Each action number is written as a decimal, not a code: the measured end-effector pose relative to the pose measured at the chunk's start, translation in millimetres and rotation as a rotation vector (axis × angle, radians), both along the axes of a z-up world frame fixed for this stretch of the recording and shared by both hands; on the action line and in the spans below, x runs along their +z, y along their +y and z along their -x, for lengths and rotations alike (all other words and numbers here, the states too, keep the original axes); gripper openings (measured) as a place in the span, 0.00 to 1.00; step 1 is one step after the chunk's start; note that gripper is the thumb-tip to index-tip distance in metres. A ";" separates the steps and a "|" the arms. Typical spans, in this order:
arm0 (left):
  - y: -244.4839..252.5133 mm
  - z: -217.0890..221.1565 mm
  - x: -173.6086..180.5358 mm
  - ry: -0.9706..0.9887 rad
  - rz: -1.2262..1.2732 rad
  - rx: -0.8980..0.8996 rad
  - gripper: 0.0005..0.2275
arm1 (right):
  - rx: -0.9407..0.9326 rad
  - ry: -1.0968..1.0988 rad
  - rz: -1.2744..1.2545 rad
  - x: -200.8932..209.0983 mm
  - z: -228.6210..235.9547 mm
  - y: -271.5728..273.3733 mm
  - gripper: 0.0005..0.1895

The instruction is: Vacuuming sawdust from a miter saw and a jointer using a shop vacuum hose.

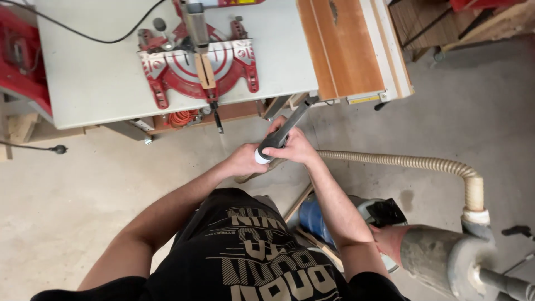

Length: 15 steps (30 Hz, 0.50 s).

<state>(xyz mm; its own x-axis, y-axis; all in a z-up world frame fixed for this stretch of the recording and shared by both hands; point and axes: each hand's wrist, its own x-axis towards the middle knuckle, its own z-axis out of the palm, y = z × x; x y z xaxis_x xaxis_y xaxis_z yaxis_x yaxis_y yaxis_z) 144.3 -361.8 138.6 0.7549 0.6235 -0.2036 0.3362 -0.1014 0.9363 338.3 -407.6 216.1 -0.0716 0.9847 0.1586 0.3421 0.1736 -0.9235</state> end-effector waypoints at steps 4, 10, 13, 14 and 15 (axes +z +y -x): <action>9.1 1.5 11.9 -0.031 0.040 0.156 0.17 | 0.113 0.324 0.020 9.8 56.1 30.2 0.12; -1.0 -6.6 5.0 0.001 -0.064 0.456 0.18 | -0.516 0.295 0.165 -36.4 83.8 34.8 0.11; -4.2 -20.1 18.4 0.101 -0.045 0.595 0.17 | -0.611 0.018 0.333 -43.4 74.8 24.9 0.17; -2.2 -27.5 25.4 -0.008 0.144 0.739 0.17 | -0.477 0.095 0.289 -47.2 72.5 13.3 0.19; 8.8 -36.4 34.6 -0.131 0.321 0.882 0.17 | -0.337 0.170 0.228 -49.2 68.6 11.0 0.25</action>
